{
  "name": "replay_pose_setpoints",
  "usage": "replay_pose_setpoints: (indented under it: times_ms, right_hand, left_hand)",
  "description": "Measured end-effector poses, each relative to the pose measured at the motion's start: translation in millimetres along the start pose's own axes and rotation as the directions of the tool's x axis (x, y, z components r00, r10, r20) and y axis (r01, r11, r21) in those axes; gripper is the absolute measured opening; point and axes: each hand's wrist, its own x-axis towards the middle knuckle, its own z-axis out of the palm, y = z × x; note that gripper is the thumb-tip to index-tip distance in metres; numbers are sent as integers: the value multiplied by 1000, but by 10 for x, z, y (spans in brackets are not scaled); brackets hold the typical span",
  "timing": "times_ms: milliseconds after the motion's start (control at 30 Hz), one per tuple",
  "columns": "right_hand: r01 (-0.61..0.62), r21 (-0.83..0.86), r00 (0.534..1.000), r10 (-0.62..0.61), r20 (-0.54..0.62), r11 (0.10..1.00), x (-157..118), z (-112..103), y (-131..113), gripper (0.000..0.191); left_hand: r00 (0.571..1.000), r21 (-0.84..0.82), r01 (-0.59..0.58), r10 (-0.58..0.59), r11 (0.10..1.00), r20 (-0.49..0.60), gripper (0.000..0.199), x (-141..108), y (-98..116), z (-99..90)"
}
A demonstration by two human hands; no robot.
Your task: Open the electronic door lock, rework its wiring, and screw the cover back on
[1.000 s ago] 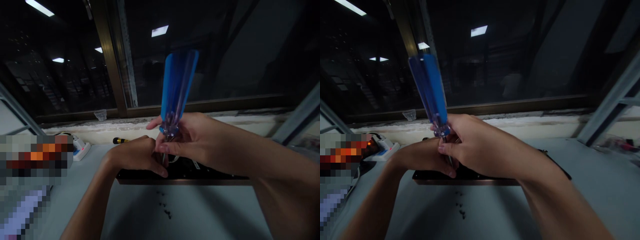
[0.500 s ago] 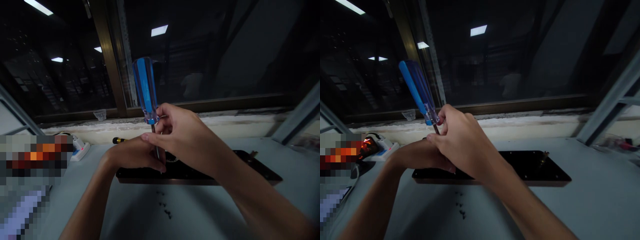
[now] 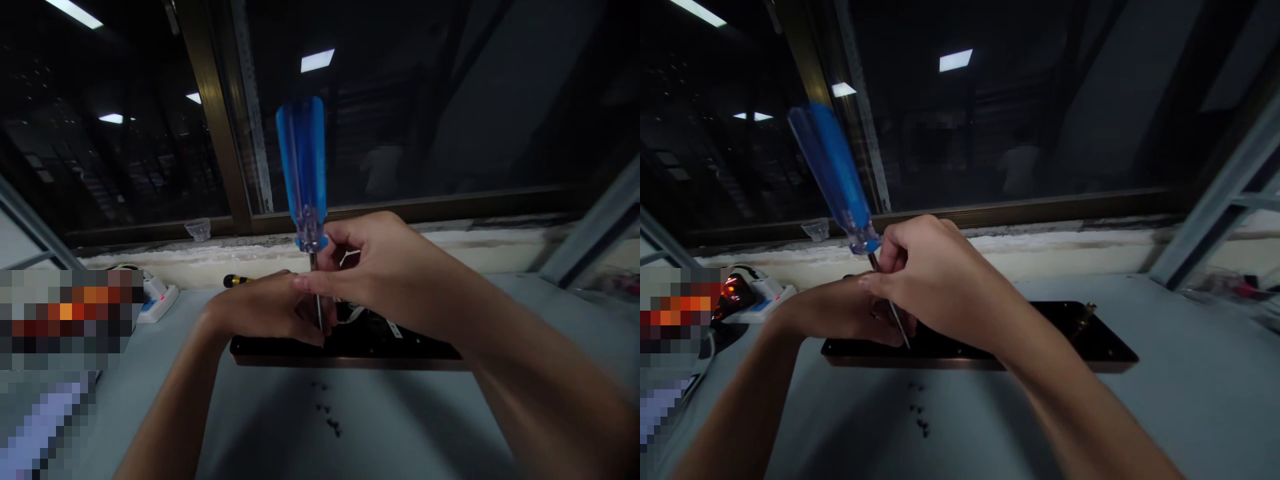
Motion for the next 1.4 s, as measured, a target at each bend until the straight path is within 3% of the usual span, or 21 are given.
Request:
replay_pose_setpoints:
  times_ms: [200, 400, 500, 667, 833, 1000, 1200, 1300, 1400]
  right_hand:
    - [-45, -133, 998, 40, -39, 990, 6, -20, 36, 16]
    - [13, 152, 970, -49, 238, 988, -7, -79, 17, 9]
    - [33, 218, 951, -98, 294, 975, -26, -101, 18, 10]
    - [24, 221, 962, -83, 261, 975, -23, -89, 31, 8]
    - [8, 198, 979, -47, 197, 980, 18, -56, 67, 8]
    - [43, 254, 998, -55, 44, 966, 39, -43, 87, 33]
    - [103, 333, 978, -156, 135, 937, 0, -52, 104, 41]
    - [127, 264, 982, -160, 106, 956, 1, -54, 113, 37]
    - [129, 84, 991, -130, 8, 988, 19, -58, 121, 27]
  left_hand:
    - [999, -29, -32, 32, 999, -23, 11, 21, -28, 17]
    - [1000, -45, -2, 1, 999, -6, 13, -9, 36, -10]
    - [1000, -41, -20, 20, 999, 2, 12, -16, 51, -19]
    - [994, -44, -86, 83, 995, -77, 7, 21, 4, -9]
    - [989, 2, -24, 24, 1000, -145, 16, 65, 7, 17]
    - [983, 81, 27, -11, 996, -185, 26, 79, 0, 28]
    - [998, -98, -50, 47, 994, -32, 14, 40, 4, 15]
    - [998, -67, -34, 30, 997, -64, 8, 48, -5, 13]
    - [993, 18, 3, -1, 1000, -114, 9, 72, -20, 20]
